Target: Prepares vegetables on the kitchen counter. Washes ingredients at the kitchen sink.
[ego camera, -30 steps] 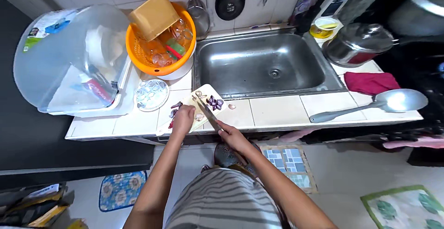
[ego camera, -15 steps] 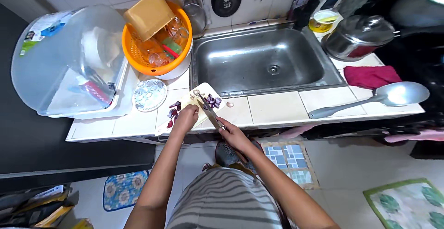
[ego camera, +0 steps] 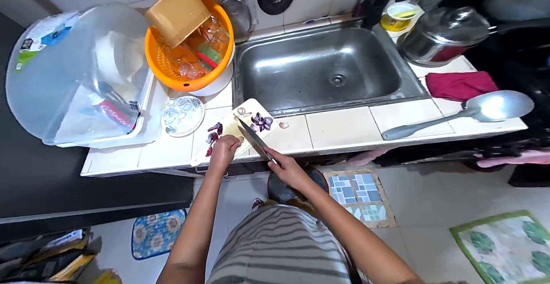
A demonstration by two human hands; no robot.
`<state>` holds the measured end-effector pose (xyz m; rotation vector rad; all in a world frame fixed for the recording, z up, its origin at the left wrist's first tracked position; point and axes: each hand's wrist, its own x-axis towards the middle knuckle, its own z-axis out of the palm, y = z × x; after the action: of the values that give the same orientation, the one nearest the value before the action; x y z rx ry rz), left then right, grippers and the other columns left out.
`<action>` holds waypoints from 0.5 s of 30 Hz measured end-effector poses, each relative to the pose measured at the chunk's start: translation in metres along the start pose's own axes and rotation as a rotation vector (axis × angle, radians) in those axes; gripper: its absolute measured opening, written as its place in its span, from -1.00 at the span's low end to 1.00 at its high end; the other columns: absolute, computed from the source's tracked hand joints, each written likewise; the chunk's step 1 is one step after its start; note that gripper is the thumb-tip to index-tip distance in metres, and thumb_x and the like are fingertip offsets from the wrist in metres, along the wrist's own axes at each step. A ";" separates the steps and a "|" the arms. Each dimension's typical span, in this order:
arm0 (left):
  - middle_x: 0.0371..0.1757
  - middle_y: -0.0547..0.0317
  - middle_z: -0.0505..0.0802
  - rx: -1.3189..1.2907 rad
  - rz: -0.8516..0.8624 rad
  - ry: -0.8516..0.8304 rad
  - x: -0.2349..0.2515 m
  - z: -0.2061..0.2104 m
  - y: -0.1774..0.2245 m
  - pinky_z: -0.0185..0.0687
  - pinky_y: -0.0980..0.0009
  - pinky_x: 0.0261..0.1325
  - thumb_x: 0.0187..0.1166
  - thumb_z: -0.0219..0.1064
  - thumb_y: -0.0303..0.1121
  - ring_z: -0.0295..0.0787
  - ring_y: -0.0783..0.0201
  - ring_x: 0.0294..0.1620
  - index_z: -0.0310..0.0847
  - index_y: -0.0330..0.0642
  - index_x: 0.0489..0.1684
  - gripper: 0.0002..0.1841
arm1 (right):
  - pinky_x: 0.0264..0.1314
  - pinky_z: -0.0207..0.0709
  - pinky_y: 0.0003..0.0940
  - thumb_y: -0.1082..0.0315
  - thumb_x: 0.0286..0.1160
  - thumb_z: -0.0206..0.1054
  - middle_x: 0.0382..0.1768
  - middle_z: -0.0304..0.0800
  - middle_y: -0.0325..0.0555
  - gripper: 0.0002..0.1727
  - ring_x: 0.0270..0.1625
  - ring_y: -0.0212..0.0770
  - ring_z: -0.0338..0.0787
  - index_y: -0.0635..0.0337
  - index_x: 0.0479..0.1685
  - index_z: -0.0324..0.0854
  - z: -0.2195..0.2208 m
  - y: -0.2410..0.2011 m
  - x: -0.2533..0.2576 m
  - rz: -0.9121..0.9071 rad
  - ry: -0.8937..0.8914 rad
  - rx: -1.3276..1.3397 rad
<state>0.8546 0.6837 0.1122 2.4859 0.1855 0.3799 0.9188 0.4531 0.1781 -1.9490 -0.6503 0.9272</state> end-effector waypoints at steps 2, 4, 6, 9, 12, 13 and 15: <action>-0.05 -0.33 0.89 0.021 0.010 -0.047 0.000 -0.001 -0.002 0.60 -0.14 0.36 0.60 0.31 -0.58 0.84 -0.27 0.12 0.83 -0.52 -0.22 -0.83 | 0.38 0.48 -0.06 0.43 0.84 -0.03 0.38 0.64 0.41 -0.44 0.22 0.14 0.72 0.29 0.80 0.18 0.001 0.000 -0.001 -0.013 -0.013 -0.009; -0.04 -0.34 0.89 0.048 0.003 -0.076 0.002 -0.001 -0.002 0.59 -0.14 0.37 0.64 0.26 -0.58 0.83 -0.28 0.13 0.81 -0.54 -0.21 -0.81 | 0.46 0.44 -0.04 0.43 0.83 -0.03 0.45 0.60 0.40 -0.43 0.33 0.18 0.70 0.29 0.81 0.17 0.002 0.001 -0.002 -0.021 -0.020 -0.018; -0.02 -0.38 0.86 0.077 -0.066 -0.115 0.005 -0.001 0.002 0.54 -0.14 0.40 0.70 0.19 -0.55 0.80 -0.30 0.16 0.76 -0.56 -0.15 -0.77 | 0.55 0.39 -0.02 0.44 0.83 -0.02 0.49 0.57 0.40 -0.43 0.43 0.21 0.67 0.30 0.81 0.16 0.002 0.002 -0.002 -0.021 -0.025 -0.016; -0.03 -0.41 0.83 0.087 -0.168 -0.140 0.009 0.002 0.002 0.53 -0.17 0.37 0.75 0.12 -0.52 0.78 -0.32 0.15 0.69 -0.57 -0.03 -0.75 | 0.53 0.40 -0.02 0.44 0.83 -0.03 0.48 0.58 0.40 -0.43 0.38 0.20 0.68 0.29 0.82 0.15 0.002 0.003 -0.003 -0.015 -0.033 -0.018; 0.03 -0.44 0.80 0.083 -0.228 -0.157 0.011 0.006 0.005 0.52 -0.15 0.40 0.78 0.08 -0.53 0.76 -0.32 0.20 0.65 -0.59 0.06 -0.74 | 0.46 0.44 -0.07 0.44 0.84 -0.03 0.49 0.57 0.39 -0.42 0.33 0.14 0.70 0.27 0.83 0.13 0.002 0.006 -0.004 -0.002 -0.045 0.005; 0.04 -0.45 0.80 0.073 -0.217 -0.135 0.010 0.007 0.007 0.52 -0.14 0.41 0.77 0.09 -0.54 0.75 -0.32 0.20 0.65 -0.60 0.03 -0.74 | 0.41 0.47 -0.09 0.44 0.84 -0.03 0.47 0.58 0.39 -0.42 0.27 0.12 0.71 0.26 0.83 0.13 0.002 0.007 -0.004 0.001 -0.044 0.011; 0.03 -0.48 0.78 0.020 -0.170 -0.037 0.007 0.011 0.008 0.53 -0.13 0.39 0.72 0.12 -0.58 0.73 -0.33 0.19 0.66 -0.63 -0.07 -0.77 | 0.26 0.52 -0.12 0.43 0.85 -0.04 0.41 0.61 0.38 -0.42 0.12 0.06 0.72 0.24 0.83 0.13 0.002 0.008 -0.005 0.007 -0.041 0.016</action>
<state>0.8655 0.6728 0.1103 2.4726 0.3835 0.2615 0.9154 0.4462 0.1724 -1.9234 -0.6581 0.9760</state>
